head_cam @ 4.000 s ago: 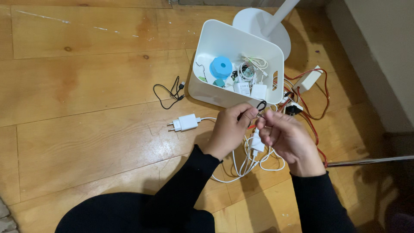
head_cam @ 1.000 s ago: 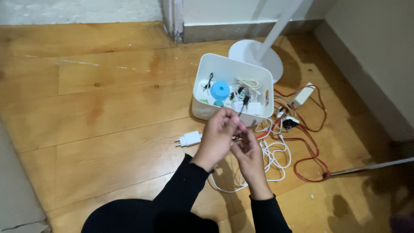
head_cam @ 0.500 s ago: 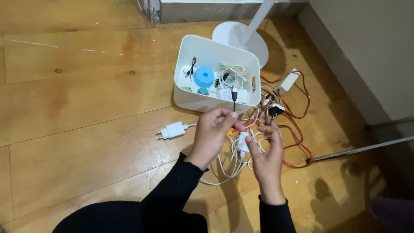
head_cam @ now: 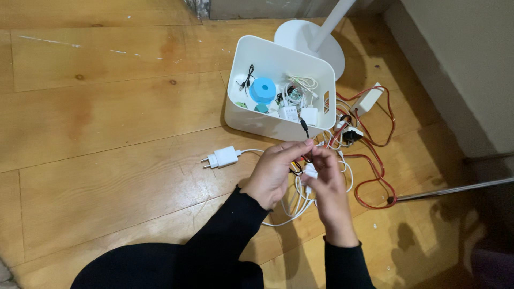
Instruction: The person untangles and sorts various white power adapters and cables by hand, pulling them apart and placing them into a white container.
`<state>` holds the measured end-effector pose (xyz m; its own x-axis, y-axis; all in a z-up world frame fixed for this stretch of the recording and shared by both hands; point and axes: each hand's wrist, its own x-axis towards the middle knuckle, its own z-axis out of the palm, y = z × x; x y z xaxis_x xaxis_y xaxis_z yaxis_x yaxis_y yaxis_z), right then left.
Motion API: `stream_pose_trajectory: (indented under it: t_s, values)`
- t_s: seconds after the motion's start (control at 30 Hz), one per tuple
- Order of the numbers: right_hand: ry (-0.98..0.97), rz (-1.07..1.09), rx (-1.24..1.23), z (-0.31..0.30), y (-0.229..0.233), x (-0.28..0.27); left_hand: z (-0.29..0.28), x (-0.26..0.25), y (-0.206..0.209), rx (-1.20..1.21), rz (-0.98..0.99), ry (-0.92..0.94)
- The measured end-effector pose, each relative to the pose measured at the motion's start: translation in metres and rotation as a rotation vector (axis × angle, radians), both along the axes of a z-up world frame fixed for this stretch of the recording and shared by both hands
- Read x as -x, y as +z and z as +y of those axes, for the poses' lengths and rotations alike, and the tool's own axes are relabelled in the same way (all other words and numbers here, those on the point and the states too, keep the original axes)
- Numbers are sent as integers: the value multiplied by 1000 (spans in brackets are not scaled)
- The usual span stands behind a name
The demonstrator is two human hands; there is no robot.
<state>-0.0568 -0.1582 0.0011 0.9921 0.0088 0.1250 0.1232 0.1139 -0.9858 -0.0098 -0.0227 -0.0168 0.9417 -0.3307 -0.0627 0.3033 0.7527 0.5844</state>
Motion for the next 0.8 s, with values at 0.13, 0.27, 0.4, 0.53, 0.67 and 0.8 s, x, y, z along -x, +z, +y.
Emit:
stream_pose_trajectory:
  t_s: [0.13, 0.27, 0.4, 0.53, 0.67, 0.8]
  values:
    - [-110, -83, 307, 12, 0, -1, 8, 7, 21, 45, 14, -108]
    - [-159, -153, 127, -2, 12, -8, 27, 2, 33, -199, 210, -236]
    - [-25, -80, 180, -19, 37, -19, 36, -11, 23, -741, -228, 274]
    - [98, 133, 378, -16, 48, -24, 21, -8, 21, -252, -602, 231]
    - [25, 176, 305, -12, 47, -30, 22, -11, 11, -585, -406, 85]
    - [1, 153, 184, -14, 41, -38, 29, -12, 3, -165, -273, -165]
